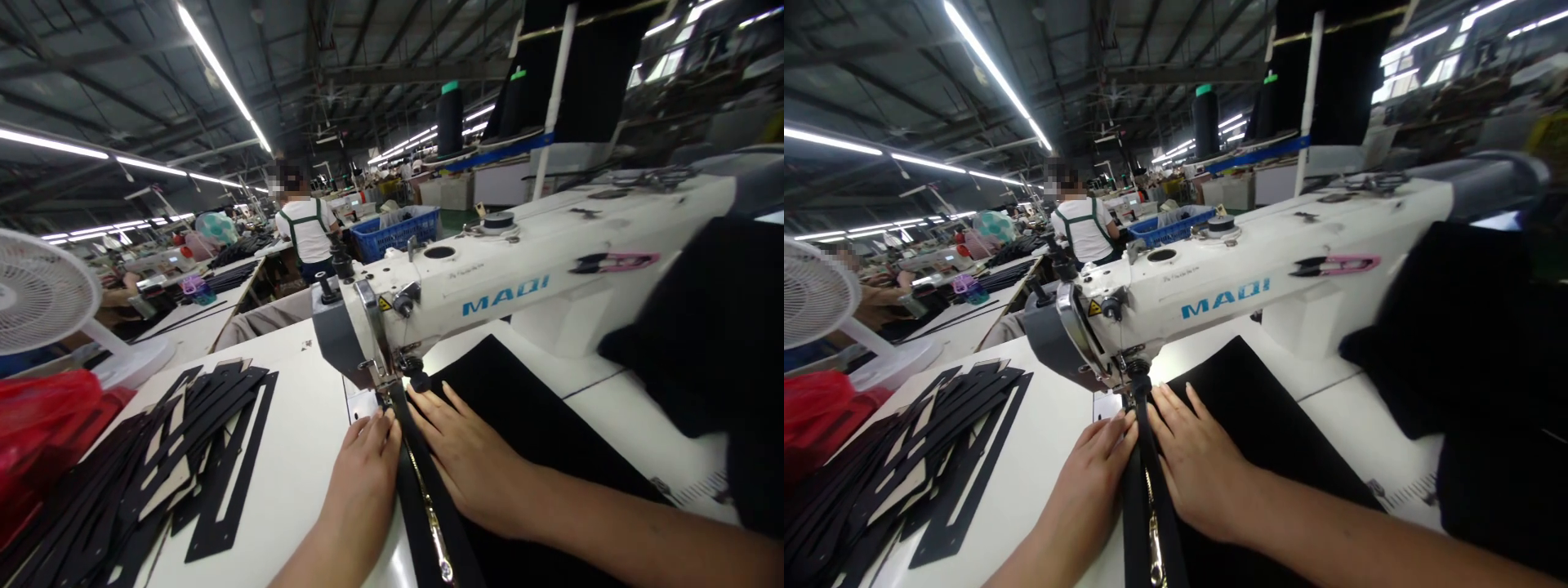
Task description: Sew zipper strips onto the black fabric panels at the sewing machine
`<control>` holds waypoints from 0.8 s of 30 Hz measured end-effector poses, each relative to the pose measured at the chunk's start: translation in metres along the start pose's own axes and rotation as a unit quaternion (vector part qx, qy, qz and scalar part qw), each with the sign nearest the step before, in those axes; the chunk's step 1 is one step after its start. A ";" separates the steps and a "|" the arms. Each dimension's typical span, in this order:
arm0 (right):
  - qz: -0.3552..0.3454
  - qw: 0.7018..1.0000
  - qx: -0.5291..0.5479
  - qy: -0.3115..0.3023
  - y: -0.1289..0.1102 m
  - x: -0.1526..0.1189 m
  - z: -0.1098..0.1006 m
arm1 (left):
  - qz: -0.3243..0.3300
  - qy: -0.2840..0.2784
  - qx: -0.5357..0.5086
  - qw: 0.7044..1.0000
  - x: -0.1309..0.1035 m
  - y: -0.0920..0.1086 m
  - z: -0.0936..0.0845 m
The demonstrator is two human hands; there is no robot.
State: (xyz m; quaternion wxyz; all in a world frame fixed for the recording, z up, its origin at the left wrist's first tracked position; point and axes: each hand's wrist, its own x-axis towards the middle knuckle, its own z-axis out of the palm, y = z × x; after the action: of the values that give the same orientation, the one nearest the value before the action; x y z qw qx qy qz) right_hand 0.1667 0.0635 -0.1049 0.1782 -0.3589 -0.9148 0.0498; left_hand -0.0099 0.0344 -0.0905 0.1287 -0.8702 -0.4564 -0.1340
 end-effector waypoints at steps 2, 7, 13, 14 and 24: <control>0.006 1.000 0.012 0.001 0.000 0.001 -0.001 | 0.004 -0.001 -0.002 1.000 0.002 -0.001 -0.001; 0.006 0.999 0.044 -0.003 0.003 0.004 -0.002 | 0.017 0.006 -0.009 1.000 0.007 -0.004 -0.001; -0.020 0.999 0.045 -0.009 0.015 0.021 -0.005 | 0.016 0.012 -0.018 1.000 0.007 -0.008 -0.003; -0.023 0.999 0.041 -0.005 0.016 0.022 -0.007 | 0.021 0.013 -0.018 1.000 0.005 -0.007 -0.005; -0.167 0.962 0.005 0.218 -0.028 -0.062 0.004 | -0.016 0.044 -0.058 0.997 -0.028 0.017 -0.008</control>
State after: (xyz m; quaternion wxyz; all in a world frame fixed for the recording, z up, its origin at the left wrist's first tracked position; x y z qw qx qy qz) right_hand 0.1893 0.0010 -0.1204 0.3809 -0.2026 -0.9004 -0.0557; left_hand -0.0116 0.0014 -0.0949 0.0956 -0.8619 -0.4558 -0.2004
